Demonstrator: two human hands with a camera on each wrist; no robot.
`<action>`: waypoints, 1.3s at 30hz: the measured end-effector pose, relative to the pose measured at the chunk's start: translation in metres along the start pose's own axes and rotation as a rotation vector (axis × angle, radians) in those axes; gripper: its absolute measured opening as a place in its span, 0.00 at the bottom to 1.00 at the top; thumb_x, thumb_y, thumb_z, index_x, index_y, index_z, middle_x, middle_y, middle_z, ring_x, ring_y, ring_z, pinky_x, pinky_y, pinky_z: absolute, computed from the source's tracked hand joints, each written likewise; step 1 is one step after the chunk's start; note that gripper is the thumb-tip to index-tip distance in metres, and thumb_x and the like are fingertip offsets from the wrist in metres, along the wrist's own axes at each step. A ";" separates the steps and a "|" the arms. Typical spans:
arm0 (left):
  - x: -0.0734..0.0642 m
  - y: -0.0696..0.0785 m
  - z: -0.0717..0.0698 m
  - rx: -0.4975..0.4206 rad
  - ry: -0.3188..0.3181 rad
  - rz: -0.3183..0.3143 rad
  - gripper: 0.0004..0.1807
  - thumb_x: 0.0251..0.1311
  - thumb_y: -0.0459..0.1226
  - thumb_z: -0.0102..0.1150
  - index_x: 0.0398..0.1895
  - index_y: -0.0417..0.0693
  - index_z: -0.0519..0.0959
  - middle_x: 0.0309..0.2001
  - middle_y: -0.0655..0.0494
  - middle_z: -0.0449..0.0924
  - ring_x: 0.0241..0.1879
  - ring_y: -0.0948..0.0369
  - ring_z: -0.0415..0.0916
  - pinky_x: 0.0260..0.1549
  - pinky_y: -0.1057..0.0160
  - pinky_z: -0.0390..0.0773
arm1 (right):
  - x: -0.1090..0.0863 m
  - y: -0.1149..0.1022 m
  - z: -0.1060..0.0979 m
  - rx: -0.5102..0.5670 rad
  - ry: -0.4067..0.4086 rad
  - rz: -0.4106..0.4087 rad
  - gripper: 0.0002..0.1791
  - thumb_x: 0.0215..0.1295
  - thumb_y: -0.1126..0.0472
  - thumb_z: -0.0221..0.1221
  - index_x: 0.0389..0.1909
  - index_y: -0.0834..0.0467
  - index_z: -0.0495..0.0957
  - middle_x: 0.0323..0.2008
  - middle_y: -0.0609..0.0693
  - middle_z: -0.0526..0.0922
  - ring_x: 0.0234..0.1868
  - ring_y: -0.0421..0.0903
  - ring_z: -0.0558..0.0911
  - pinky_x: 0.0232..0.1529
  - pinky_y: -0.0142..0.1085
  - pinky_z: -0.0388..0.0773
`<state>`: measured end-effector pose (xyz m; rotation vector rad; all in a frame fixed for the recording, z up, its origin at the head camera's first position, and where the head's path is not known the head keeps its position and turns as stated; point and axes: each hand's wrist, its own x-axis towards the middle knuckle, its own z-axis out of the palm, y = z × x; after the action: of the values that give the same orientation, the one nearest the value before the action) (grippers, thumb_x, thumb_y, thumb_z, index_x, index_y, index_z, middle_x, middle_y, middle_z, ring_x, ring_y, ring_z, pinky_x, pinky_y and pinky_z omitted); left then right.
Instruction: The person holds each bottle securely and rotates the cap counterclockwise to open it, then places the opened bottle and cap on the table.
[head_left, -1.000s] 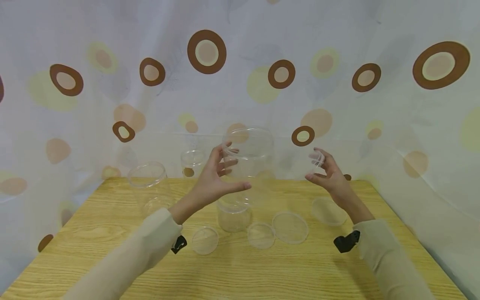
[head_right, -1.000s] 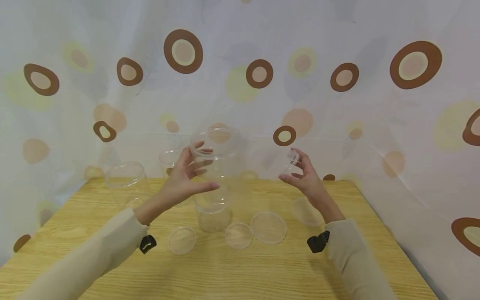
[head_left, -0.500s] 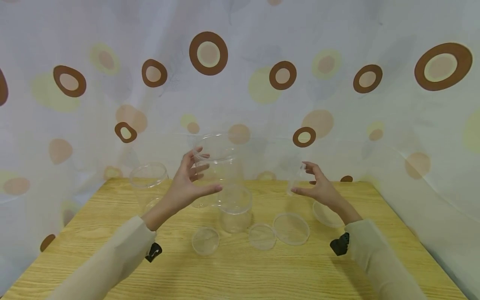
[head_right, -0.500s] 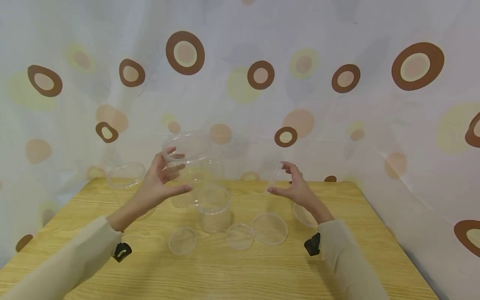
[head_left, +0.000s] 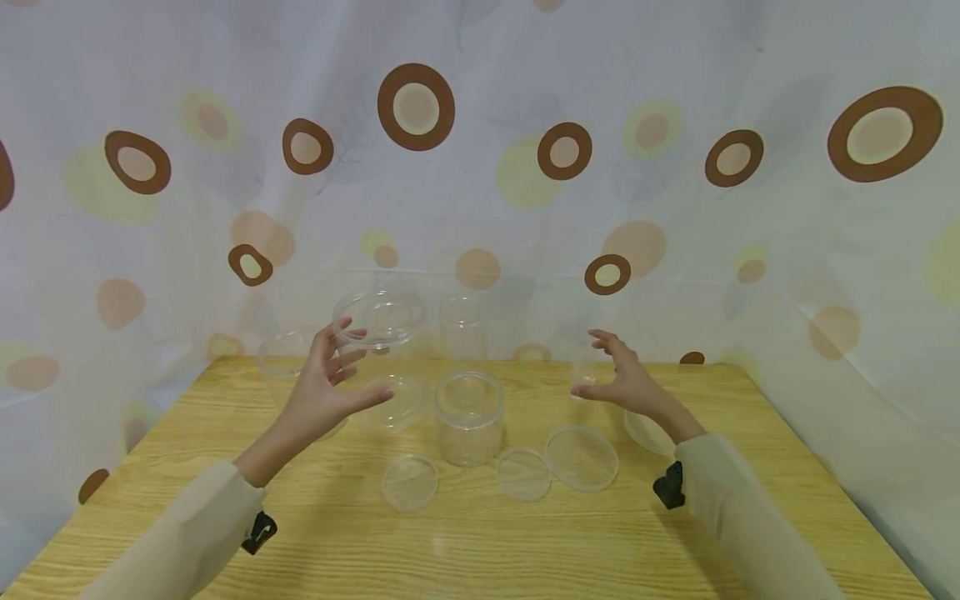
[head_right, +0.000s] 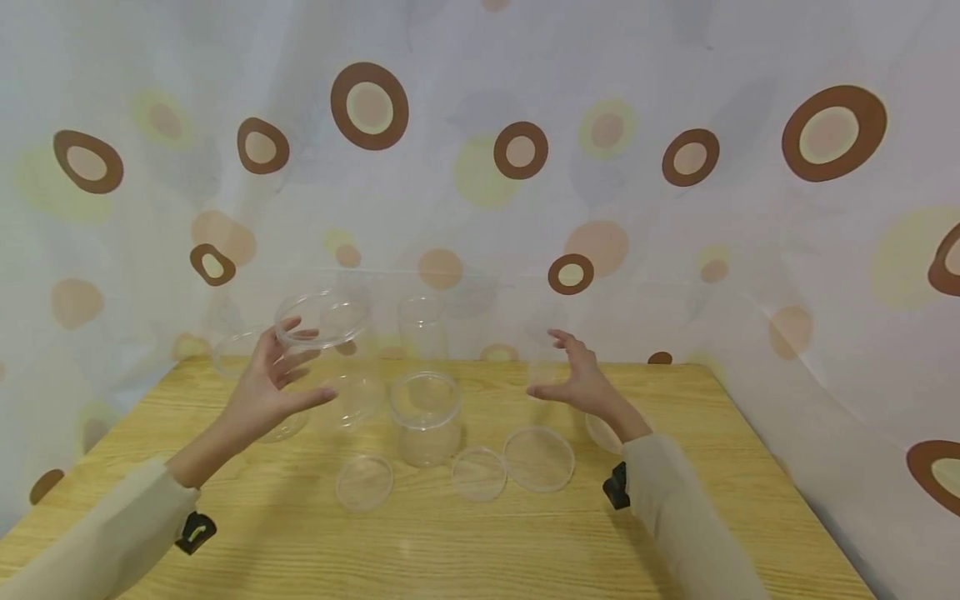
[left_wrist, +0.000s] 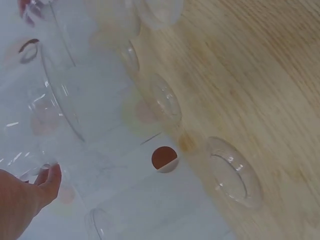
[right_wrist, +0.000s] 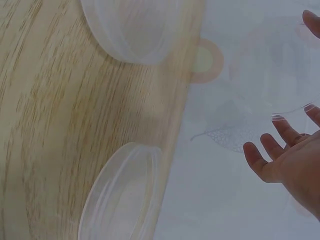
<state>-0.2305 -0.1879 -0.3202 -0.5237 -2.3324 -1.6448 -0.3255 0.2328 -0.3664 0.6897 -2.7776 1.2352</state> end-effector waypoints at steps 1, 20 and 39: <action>-0.002 -0.003 -0.002 0.011 0.004 -0.002 0.51 0.45 0.34 0.70 0.68 0.55 0.46 0.65 0.49 0.56 0.63 0.50 0.62 0.59 0.42 0.60 | 0.001 0.001 0.001 -0.016 0.000 -0.004 0.51 0.50 0.51 0.67 0.69 0.55 0.46 0.64 0.67 0.55 0.65 0.67 0.50 0.55 0.66 0.53; -0.046 -0.048 -0.022 0.064 0.019 -0.039 0.55 0.43 0.31 0.70 0.69 0.49 0.42 0.65 0.47 0.54 0.63 0.43 0.56 0.57 0.37 0.58 | 0.013 0.020 0.019 -0.258 -0.080 0.022 0.50 0.49 0.43 0.65 0.69 0.54 0.51 0.62 0.71 0.52 0.58 0.71 0.54 0.48 0.69 0.57; -0.064 -0.070 -0.024 0.141 -0.002 -0.080 0.54 0.43 0.34 0.71 0.67 0.50 0.41 0.63 0.41 0.53 0.63 0.37 0.55 0.54 0.33 0.58 | 0.014 0.028 0.030 -0.335 -0.169 0.060 0.48 0.50 0.42 0.64 0.68 0.55 0.54 0.59 0.71 0.55 0.57 0.72 0.54 0.47 0.69 0.56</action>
<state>-0.2019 -0.2416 -0.3965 -0.4091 -2.4775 -1.4978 -0.3450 0.2220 -0.4040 0.7144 -3.0543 0.7160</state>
